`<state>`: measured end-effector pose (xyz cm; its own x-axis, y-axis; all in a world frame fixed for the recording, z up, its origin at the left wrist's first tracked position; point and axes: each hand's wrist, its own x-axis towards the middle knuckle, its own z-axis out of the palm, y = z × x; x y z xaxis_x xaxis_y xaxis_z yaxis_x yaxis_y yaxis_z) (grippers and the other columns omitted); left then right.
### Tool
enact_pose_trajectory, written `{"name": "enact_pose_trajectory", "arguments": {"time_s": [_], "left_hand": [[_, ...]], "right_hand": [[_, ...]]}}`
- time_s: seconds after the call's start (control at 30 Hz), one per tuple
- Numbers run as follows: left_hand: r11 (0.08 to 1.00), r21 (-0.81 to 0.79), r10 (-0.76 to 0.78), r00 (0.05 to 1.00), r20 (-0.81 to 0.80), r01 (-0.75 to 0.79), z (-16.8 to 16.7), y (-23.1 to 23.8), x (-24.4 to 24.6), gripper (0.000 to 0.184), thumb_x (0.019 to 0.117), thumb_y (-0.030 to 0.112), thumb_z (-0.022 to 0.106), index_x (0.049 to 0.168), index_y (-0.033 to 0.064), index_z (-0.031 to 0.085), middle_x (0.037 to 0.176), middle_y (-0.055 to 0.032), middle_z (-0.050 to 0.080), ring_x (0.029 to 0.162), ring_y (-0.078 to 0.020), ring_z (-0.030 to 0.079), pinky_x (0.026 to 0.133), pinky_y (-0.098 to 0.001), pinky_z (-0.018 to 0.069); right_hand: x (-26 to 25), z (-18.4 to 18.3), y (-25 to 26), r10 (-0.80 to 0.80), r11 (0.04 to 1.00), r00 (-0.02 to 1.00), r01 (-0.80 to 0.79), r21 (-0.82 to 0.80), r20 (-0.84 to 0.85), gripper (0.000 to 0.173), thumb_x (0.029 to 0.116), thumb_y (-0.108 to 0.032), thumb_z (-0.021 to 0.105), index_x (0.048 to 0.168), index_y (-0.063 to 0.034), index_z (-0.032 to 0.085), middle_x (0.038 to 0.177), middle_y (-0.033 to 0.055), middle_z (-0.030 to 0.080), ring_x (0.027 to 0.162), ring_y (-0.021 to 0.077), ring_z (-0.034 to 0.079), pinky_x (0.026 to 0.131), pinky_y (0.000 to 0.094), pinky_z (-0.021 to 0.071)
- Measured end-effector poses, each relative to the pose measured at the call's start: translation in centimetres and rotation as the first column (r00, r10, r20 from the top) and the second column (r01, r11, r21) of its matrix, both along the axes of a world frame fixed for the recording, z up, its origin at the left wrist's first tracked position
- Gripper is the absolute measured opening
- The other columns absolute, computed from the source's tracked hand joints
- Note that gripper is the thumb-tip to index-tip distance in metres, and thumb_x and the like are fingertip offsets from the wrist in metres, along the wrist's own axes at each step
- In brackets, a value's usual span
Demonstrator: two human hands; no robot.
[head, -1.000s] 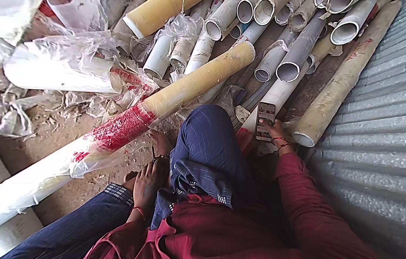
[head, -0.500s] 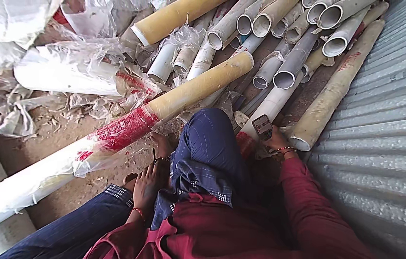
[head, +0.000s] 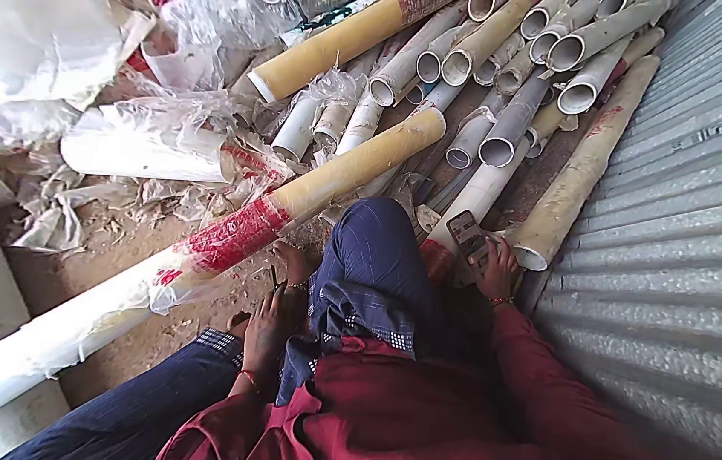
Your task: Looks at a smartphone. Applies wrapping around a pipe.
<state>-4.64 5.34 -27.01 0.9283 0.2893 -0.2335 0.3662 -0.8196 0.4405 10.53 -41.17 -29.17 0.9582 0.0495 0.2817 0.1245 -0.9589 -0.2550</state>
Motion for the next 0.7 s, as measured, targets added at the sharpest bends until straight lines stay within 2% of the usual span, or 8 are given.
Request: {"name": "enact_pose_trajectory", "arguments": {"time_s": [0.13, 0.2, 0.3, 0.37, 0.43, 0.53, 0.6, 0.7], "left_hand": [[0.964, -0.256, 0.165, 0.917, 0.362, -0.072, 0.6, 0.9, -0.8, 0.048, 0.1031, 0.012, 0.043, 0.147, -0.0076, 0.047, 0.138, -0.0301, 0.059, 0.122, -0.0448, 0.062, 0.102, -0.0586, 0.0474], [0.935, -0.354, 0.191, 0.843, 0.503, -0.001, 2.1, 0.9, -0.7, 0.045, 0.1046, 0.01, 0.037, 0.143, -0.0103, 0.05, 0.136, -0.0273, 0.062, 0.116, -0.0332, 0.067, 0.099, -0.0476, 0.052], [0.874, -0.451, 0.17, 0.759, 0.628, 0.178, 5.5, 0.1, 0.1, 0.04, 0.1045, 0.007, 0.034, 0.129, -0.0139, 0.058, 0.118, -0.0208, 0.071, 0.1, -0.0144, 0.073, 0.093, -0.0318, 0.0581], [0.848, -0.486, 0.187, 0.738, 0.648, 0.212, 7.1, -0.8, 0.4, 0.033, 0.1041, 0.004, 0.036, 0.115, -0.0148, 0.061, 0.103, -0.0122, 0.074, 0.092, -0.0069, 0.072, 0.089, -0.0275, 0.0595], [0.802, -0.578, 0.285, 0.755, 0.591, 0.15, 7.7, -1.3, 0.4, 0.027, 0.1005, 0.0, 0.039, 0.11, -0.0154, 0.058, 0.094, -0.002, 0.07, 0.088, 0.0024, 0.069, 0.086, -0.0217, 0.0589], [0.745, -0.64, 0.244, 0.819, 0.52, 0.185, 6.4, 0.0, -0.6, 0.022, 0.0997, 0.002, 0.042, 0.103, -0.0067, 0.062, 0.097, 0.0035, 0.07, 0.093, 0.0026, 0.068, 0.09, -0.0231, 0.058], [0.806, -0.533, 0.062, 0.86, 0.506, 0.256, 6.0, 2.7, -0.9, 0.027, 0.0991, 0.008, 0.047, 0.1, -0.0047, 0.071, 0.106, -0.0071, 0.074, 0.104, -0.0054, 0.068, 0.096, -0.026, 0.0538], [0.969, -0.237, 0.046, 0.884, 0.465, 0.074, 7.3, 9.6, 0.3, 0.034, 0.104, 0.014, 0.046, 0.112, -0.0094, 0.069, 0.118, -0.0246, 0.07, 0.112, -0.0284, 0.068, 0.099, -0.0435, 0.0526]], "right_hand": [[3.3, 5.1, 7.2, -0.025, 0.923, 0.943, -0.106, 0.371, 0.332, 0.047, 0.0996, -0.022, 0.052, 0.128, 0.0149, 0.057, 0.134, 0.0358, 0.056, 0.122, 0.045, 0.058, 0.103, 0.0485, 0.0487], [3.1, 8.9, 14.7, 0.179, 0.787, 0.928, -0.334, 0.519, 0.325, 0.031, 0.1023, -0.013, 0.051, 0.12, 0.0084, 0.065, 0.12, 0.0251, 0.067, 0.107, 0.0288, 0.067, 0.092, 0.0386, 0.0554], [0.3, 13.4, 26.5, 0.646, 0.532, 0.762, -0.492, 0.689, 0.046, 0.03, 0.1011, -0.016, 0.058, 0.119, 0.0041, 0.071, 0.115, 0.0189, 0.072, 0.107, 0.0262, 0.07, 0.096, 0.041, 0.055], [-1.4, 14.6, 32.2, 0.851, 0.446, 0.465, -0.397, 0.802, -0.243, 0.038, 0.1048, -0.021, 0.06, 0.128, 0.0078, 0.065, 0.12, 0.0231, 0.07, 0.11, 0.0261, 0.068, 0.1, 0.0388, 0.0521], [-2.6, 13.8, 35.8, 0.899, 0.411, 0.278, -0.269, 0.871, -0.338, 0.034, 0.1076, -0.02, 0.054, 0.121, 0.008, 0.068, 0.098, 0.0165, 0.069, 0.086, 0.0152, 0.059, 0.084, 0.0315, 0.0476], [-3.4, 12.2, 36.7, 0.903, 0.37, 0.275, -0.106, 0.923, -0.33, 0.03, 0.1084, -0.012, 0.048, 0.105, 0.006, 0.071, 0.082, 0.0048, 0.064, 0.071, 0.0018, 0.052, 0.07, 0.0216, 0.0445], [-2.9, 12.4, 35.8, 0.864, 0.375, 0.323, 0.098, 0.922, -0.386, 0.029, 0.1093, -0.007, 0.046, 0.107, 0.0116, 0.069, 0.098, 0.0134, 0.073, 0.087, 0.0053, 0.065, 0.084, 0.0234, 0.0521], [-2.1, 12.6, 35.1, 0.753, 0.325, 0.448, 0.384, 0.864, -0.482, 0.03, 0.1108, -0.007, 0.042, 0.108, 0.0137, 0.064, 0.089, 0.0127, 0.07, 0.075, 0.0069, 0.066, 0.074, 0.0224, 0.056]]}}
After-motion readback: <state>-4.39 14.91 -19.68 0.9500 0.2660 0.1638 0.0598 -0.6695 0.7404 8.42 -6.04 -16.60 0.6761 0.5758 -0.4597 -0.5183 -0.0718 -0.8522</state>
